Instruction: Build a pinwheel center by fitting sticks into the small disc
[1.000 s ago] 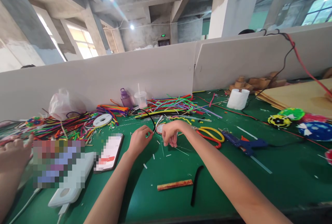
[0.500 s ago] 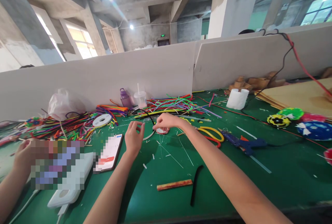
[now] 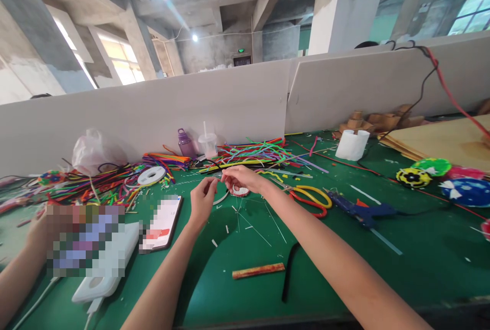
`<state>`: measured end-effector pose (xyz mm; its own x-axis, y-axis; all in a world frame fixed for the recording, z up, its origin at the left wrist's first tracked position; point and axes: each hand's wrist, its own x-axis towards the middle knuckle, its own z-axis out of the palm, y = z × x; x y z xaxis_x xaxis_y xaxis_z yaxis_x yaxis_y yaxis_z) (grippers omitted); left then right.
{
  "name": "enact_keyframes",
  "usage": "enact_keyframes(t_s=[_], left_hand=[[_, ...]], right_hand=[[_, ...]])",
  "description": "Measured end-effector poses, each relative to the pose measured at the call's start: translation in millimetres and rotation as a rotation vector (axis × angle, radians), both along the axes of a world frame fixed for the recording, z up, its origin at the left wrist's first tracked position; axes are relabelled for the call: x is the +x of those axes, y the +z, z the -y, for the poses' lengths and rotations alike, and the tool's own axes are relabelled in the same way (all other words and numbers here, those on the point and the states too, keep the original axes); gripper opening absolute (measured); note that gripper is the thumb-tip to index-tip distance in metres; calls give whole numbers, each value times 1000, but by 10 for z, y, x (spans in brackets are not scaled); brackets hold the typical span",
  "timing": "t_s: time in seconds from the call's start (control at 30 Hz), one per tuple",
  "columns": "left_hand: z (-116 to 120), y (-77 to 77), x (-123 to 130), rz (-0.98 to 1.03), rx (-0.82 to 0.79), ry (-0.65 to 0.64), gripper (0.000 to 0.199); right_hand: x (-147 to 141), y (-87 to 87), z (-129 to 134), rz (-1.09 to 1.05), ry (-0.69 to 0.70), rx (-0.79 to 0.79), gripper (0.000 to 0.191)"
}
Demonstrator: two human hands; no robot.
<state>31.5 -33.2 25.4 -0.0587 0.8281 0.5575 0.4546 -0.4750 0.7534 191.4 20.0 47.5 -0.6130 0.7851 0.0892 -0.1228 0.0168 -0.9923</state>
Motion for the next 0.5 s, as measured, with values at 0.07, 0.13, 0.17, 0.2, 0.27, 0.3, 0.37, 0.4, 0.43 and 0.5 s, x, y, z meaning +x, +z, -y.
enact_keyframes(t_s=[0.07, 0.13, 0.17, 0.2, 0.27, 0.3, 0.37, 0.4, 0.43, 0.5], left_hand=[[-6, -9, 0, 28, -10, -33, 26], [-14, -18, 1, 61, -26, -63, 26], [-17, -20, 2, 79, -38, -77, 26], [-20, -20, 3, 96, -52, -92, 26], [-24, -12, 4, 128, -83, -124, 27], [-25, -5, 4, 141, -94, -138, 27], [-26, 7, 4, 158, -108, -156, 27], [-27, 11, 3, 161, -110, -160, 27], [-29, 13, 2, 162, -112, -163, 27], [-34, 11, -2, 160, -114, -169, 27]], right_hand=[[-12, -11, -10, -23, -38, 24, 27], [-19, -25, -23, -45, -66, 48, 27], [-21, -30, -28, -54, -73, 56, 27], [-22, -32, -32, -61, -77, 62, 27], [-19, -26, -32, -68, -85, 71, 27], [-17, -19, -28, -69, -88, 77, 27], [-10, -2, -17, -68, -98, 87, 27], [-7, 5, -13, -67, -104, 92, 27], [-3, 11, -11, -66, -109, 99, 27], [3, 13, -15, -62, -117, 120, 27]])
